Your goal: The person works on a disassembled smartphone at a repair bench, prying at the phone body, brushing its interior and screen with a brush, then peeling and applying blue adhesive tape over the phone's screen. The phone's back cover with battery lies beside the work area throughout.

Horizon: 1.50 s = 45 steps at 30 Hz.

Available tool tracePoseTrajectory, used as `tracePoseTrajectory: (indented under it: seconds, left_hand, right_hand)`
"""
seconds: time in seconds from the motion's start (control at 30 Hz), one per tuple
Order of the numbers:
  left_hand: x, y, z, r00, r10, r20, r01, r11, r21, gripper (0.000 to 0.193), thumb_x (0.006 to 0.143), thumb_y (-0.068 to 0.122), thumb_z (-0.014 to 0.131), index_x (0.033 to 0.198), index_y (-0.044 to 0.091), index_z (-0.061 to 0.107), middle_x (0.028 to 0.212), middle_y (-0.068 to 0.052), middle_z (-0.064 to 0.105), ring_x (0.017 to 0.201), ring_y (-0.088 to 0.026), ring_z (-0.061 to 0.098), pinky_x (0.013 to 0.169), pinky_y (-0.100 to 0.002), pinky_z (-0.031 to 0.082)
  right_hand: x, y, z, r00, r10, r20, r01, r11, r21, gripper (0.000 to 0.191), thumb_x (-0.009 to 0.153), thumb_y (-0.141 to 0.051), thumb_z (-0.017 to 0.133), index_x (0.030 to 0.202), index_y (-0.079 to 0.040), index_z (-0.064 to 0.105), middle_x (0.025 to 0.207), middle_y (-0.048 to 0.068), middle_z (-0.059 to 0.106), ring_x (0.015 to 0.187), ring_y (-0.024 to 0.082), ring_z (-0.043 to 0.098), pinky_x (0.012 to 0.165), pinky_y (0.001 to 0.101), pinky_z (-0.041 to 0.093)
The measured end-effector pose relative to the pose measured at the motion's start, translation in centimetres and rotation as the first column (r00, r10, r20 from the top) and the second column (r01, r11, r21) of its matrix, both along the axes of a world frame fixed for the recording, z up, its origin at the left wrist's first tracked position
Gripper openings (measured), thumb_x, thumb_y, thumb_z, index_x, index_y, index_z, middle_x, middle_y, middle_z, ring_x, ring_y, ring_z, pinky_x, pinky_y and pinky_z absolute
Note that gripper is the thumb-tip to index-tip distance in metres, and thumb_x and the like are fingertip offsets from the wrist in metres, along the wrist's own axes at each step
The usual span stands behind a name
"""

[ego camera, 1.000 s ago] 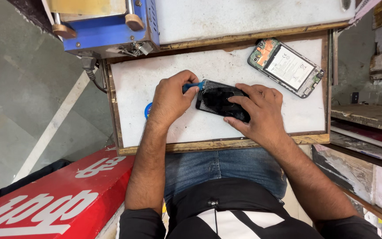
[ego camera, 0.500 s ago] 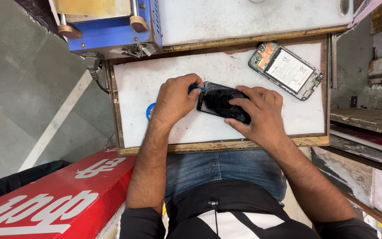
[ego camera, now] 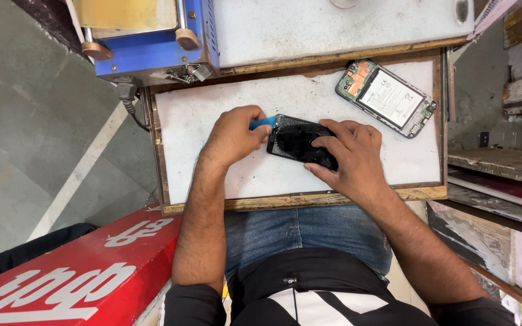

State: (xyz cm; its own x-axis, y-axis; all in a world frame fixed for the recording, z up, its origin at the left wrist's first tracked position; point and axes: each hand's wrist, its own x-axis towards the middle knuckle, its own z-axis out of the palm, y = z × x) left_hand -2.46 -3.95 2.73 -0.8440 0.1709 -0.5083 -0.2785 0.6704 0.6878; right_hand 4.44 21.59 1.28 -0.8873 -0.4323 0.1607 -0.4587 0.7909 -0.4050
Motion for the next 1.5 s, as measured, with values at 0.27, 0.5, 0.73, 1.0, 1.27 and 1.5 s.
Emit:
tracePoseTrajectory:
  seconds: [0.27, 0.5, 0.73, 1.0, 1.27, 1.5]
  left_hand:
    - [0.6, 0.0, 0.9, 0.993, 0.036, -0.112, -0.041, 0.998, -0.046, 0.023, 0.09, 0.028, 0.077, 0.099, 0.008, 0.073, 0.081, -0.008, 0.075, 0.072, -0.019, 0.072, 0.064, -0.036, 0.057]
    - [5.6, -0.1, 2.8, 0.861, 0.154, -0.485, -0.304, 0.92, -0.248, 0.024, 0.099, 0.029, 0.07, 0.104, 0.005, 0.068, 0.084, -0.012, 0.074, 0.076, -0.027, 0.075, 0.07, -0.043, 0.058]
    - [8.4, 4.9, 1.8, 0.906, 0.008, -0.423, -0.075, 0.987, -0.142, 0.023, 0.098, 0.026, 0.069, 0.102, 0.004, 0.064, 0.083, -0.015, 0.071, 0.079, -0.034, 0.072, 0.07, -0.047, 0.058]
    - [8.0, 4.7, -0.3, 0.909, -0.083, -0.408, 0.014, 0.985, -0.17, 0.023, 0.096, 0.018, 0.068, 0.114, 0.004, 0.062, 0.094, -0.017, 0.069, 0.088, -0.03, 0.071, 0.074, -0.043, 0.06]
    - [7.3, 0.8, 1.9, 0.741, -0.025, -0.671, -0.166, 0.962, -0.219, 0.023, 0.095, 0.02, 0.074, 0.111, 0.006, 0.068, 0.103, -0.013, 0.071, 0.094, -0.032, 0.069, 0.081, -0.045, 0.057]
    - [7.2, -6.4, 4.7, 0.97, 0.177, -0.17, -0.243, 0.775, -0.583, 0.044, 0.091, 0.037, 0.077, 0.122, 0.009, 0.065, 0.108, -0.013, 0.071, 0.1, -0.03, 0.07, 0.086, -0.048, 0.054]
  right_hand:
    - [0.0, -0.1, -0.3, 0.999, -0.019, -0.03, 0.019, 1.0, 0.02, 0.053, 0.079, -0.046, 0.087, 0.115, -0.011, 0.072, 0.141, 0.009, 0.061, 0.123, 0.029, 0.051, 0.101, 0.0478, 0.033]
    - [0.6, -1.2, 0.9, 0.995, -0.089, -0.04, 0.091, 0.994, 0.054, 0.058, 0.079, -0.043, 0.087, 0.124, -0.009, 0.07, 0.14, 0.012, 0.06, 0.118, 0.031, 0.051, 0.1, 0.0497, 0.032]
    - [2.1, -2.4, 3.6, 0.989, -0.096, 0.112, 0.097, 0.995, -0.008, 0.057, 0.08, -0.032, 0.083, 0.13, -0.009, 0.068, 0.14, 0.017, 0.058, 0.113, 0.034, 0.056, 0.095, 0.0498, 0.042]
    - [3.4, -1.7, 3.3, 0.931, -0.03, 0.364, 0.068, 0.993, -0.093, 0.04, 0.089, -0.029, 0.078, 0.123, -0.012, 0.068, 0.134, 0.009, 0.063, 0.12, 0.028, 0.063, 0.102, 0.0418, 0.053]
    - [-4.3, -1.9, 0.7, 0.431, 0.627, 0.649, 0.743, 0.16, -0.649, 0.055, 0.103, -0.033, 0.058, 0.149, -0.005, 0.045, 0.151, 0.023, 0.053, 0.137, 0.033, 0.054, 0.111, 0.0475, 0.049]
    - [-4.9, -2.4, -0.6, 0.402, 0.645, 0.65, 0.814, 0.073, -0.576, 0.057, 0.103, -0.03, 0.054, 0.152, -0.005, 0.04, 0.155, 0.023, 0.048, 0.144, 0.034, 0.048, 0.114, 0.0486, 0.045]
